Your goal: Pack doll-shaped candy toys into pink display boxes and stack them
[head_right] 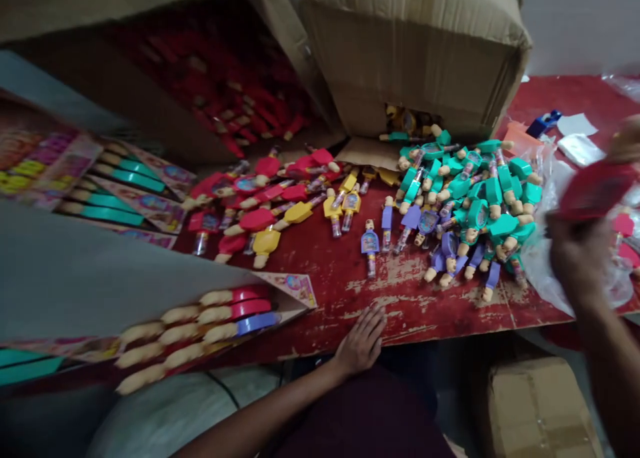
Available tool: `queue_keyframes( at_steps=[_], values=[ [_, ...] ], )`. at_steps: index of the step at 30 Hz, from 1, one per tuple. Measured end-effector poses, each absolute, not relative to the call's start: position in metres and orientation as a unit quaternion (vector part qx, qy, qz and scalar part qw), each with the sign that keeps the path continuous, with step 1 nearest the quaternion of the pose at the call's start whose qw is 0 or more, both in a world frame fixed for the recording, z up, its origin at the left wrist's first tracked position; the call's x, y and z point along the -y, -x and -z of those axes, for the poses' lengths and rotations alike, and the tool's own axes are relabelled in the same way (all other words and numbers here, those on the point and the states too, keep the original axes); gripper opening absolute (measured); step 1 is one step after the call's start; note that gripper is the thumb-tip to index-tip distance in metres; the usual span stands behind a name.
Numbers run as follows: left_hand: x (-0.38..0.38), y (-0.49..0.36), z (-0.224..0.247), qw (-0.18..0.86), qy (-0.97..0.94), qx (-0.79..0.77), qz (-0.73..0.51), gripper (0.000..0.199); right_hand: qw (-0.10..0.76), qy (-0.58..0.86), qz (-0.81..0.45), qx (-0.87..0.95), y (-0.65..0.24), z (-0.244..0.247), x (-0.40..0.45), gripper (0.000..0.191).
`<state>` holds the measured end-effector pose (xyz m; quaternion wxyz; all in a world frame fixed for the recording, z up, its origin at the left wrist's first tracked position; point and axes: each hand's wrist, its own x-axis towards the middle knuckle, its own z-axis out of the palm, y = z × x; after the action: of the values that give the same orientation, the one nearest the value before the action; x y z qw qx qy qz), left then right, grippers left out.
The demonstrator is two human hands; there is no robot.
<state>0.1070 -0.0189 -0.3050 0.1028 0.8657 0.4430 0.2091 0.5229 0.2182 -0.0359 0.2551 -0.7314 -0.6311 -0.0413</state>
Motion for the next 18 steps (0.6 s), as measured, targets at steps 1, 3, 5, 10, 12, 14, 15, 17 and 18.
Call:
queue_keyframes(
  at_steps=[1,3,5,10,12,14,15,17,18],
  values=[
    [0.019,-0.108,0.306,0.105,-0.865,-0.443,-0.212,0.059,0.281,0.695,-0.071,0.658,-0.477,0.042,-0.207,0.044],
    [0.019,-0.11,0.307,0.115,-0.863,-0.443,-0.214,0.056,0.22,0.584,-0.304,0.719,-0.376,0.068,-0.187,0.037],
    [0.019,-0.111,0.307,0.13,-0.862,-0.441,-0.216,0.055,0.163,0.546,-0.355,0.741,-0.28,0.106,-0.172,0.025],
    [0.021,-0.113,0.308,0.163,-0.846,-0.454,-0.23,0.052,0.059,0.571,-0.344,0.743,-0.129,0.19,-0.162,0.014],
    [0.023,-0.114,0.31,0.17,-0.835,-0.461,-0.248,0.046,0.056,0.584,-0.325,0.742,-0.11,0.205,-0.163,0.02],
    [0.024,-0.114,0.312,0.173,-0.828,-0.462,-0.269,0.043,0.058,0.593,-0.301,0.744,-0.11,0.209,-0.163,0.023],
    [0.024,-0.115,0.313,0.173,-0.825,-0.46,-0.278,0.043,0.061,0.597,-0.288,0.747,-0.115,0.209,-0.161,0.024],
    [0.024,-0.116,0.316,0.174,-0.82,-0.459,-0.294,0.044,0.073,0.61,-0.252,0.747,-0.132,0.206,-0.155,0.029],
    [0.024,-0.117,0.317,0.175,-0.818,-0.459,-0.3,0.045,0.084,0.624,-0.227,0.743,-0.143,0.206,-0.152,0.033]
  ],
)
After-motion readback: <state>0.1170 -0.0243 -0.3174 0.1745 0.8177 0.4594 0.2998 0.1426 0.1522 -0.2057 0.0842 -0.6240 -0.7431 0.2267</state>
